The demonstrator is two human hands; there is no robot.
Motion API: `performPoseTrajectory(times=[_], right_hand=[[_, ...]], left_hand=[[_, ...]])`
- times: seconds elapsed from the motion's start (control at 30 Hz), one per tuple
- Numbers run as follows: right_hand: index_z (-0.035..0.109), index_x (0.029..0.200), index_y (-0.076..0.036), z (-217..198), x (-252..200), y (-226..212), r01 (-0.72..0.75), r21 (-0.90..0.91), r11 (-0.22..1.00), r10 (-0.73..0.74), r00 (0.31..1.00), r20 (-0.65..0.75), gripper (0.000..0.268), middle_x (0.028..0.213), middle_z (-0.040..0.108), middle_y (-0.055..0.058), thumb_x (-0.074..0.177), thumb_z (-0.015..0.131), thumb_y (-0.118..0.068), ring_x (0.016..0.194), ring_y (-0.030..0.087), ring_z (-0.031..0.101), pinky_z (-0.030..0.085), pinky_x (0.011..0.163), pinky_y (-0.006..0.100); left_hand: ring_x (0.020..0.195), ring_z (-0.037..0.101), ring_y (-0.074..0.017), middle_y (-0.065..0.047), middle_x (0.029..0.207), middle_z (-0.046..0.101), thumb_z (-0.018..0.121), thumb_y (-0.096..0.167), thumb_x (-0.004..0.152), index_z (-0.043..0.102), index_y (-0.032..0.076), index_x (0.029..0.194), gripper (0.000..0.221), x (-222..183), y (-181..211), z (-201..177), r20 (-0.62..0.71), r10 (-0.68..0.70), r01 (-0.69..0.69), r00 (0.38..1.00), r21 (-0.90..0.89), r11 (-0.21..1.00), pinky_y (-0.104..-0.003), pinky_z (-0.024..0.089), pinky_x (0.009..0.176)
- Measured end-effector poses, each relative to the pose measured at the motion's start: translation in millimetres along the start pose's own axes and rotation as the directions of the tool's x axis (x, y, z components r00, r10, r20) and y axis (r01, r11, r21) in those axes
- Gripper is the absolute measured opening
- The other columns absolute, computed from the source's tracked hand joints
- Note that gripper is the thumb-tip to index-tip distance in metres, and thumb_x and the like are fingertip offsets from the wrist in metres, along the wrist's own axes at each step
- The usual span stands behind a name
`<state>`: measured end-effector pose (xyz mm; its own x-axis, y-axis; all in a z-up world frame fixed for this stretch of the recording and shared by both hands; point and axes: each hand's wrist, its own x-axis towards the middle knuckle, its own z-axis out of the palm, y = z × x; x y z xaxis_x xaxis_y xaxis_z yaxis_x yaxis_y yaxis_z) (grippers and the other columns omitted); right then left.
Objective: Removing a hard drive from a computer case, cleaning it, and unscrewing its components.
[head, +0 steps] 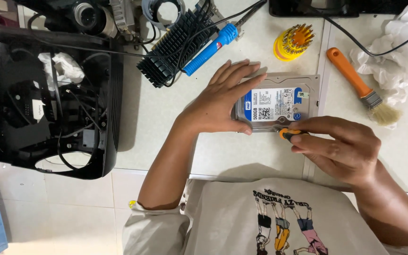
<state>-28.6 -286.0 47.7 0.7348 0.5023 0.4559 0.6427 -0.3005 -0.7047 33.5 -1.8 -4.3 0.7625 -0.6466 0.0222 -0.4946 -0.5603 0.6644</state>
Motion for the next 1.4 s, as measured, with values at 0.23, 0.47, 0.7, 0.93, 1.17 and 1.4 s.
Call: performPoseTrajectory(times=[0.23,0.47,0.7,0.93,1.17,1.4], right_hand=[[0.07,0.096,-0.004,2,2,4,0.021,0.062,0.998,-0.027,0.995,0.097,0.016,0.115,0.074,0.023,0.081,0.075,0.002,0.091,0.026,0.079,0.067,0.076,0.031],[0.074,0.097,-0.006,1,-9,11,-0.08,0.199,0.977,0.076,0.997,0.028,0.015,0.116,0.071,0.016,0.082,0.076,-0.007,0.097,0.022,0.078,0.068,0.087,0.025],[0.064,0.115,-0.006,-3,-2,17,-0.048,0.169,0.984,0.012,0.978,0.206,0.032,0.127,0.07,0.02,0.087,0.065,0.009,0.114,0.031,0.077,0.068,0.098,0.036],[0.059,0.111,-0.007,5,-7,13,-0.035,0.091,0.995,0.022,0.99,0.141,0.038,0.115,0.074,0.024,0.081,0.078,0.007,0.104,0.032,0.079,0.067,0.078,0.031],[0.054,0.112,-0.002,7,-25,17,-0.112,-0.073,0.991,0.111,0.994,-0.018,0.049,0.103,0.073,0.02,0.079,0.09,-0.003,0.099,0.032,0.077,0.063,0.076,0.034],[0.061,0.107,0.002,17,-22,4,-0.122,-0.183,0.975,0.112,0.992,-0.062,0.043,0.104,0.073,0.021,0.079,0.093,-0.001,0.086,0.028,0.074,0.06,0.072,0.035]], left_hand=[[0.157,0.027,-0.0292,-0.008,0.164,0.039,0.103,0.047,0.046,0.037,0.015,0.158,0.135,-1,-2,1,-0.008,0.005,-0.005,1.0,-0.008,1.0,-0.049,0.01,0.133],[0.157,0.03,-0.0291,-0.007,0.164,0.039,0.105,0.045,0.044,0.039,0.016,0.157,0.134,-1,-3,4,-0.029,0.019,-0.019,0.999,-0.011,1.0,-0.048,0.012,0.133],[0.157,0.029,-0.0295,-0.007,0.164,0.039,0.105,0.044,0.045,0.038,0.016,0.158,0.134,-2,-4,4,-0.031,0.027,-0.027,0.999,-0.006,1.0,-0.049,0.011,0.133],[0.162,0.019,-0.0303,-0.013,0.173,0.023,0.109,0.037,0.036,0.02,0.012,0.163,0.158,-13,-14,-9,0.072,0.053,-0.048,0.996,-0.073,0.996,-0.049,0.009,0.135],[0.16,0.013,-0.0275,-0.011,0.172,0.023,0.107,0.042,0.039,0.017,0.01,0.163,0.157,-15,-9,-4,0.098,-0.053,0.041,0.994,0.123,0.992,-0.048,0.006,0.131],[0.16,0.016,-0.0277,-0.011,0.172,0.026,0.106,0.04,0.04,0.017,0.01,0.163,0.154,-15,-7,-3,0.07,-0.046,0.036,0.996,0.145,0.989,-0.048,0.004,0.132]])
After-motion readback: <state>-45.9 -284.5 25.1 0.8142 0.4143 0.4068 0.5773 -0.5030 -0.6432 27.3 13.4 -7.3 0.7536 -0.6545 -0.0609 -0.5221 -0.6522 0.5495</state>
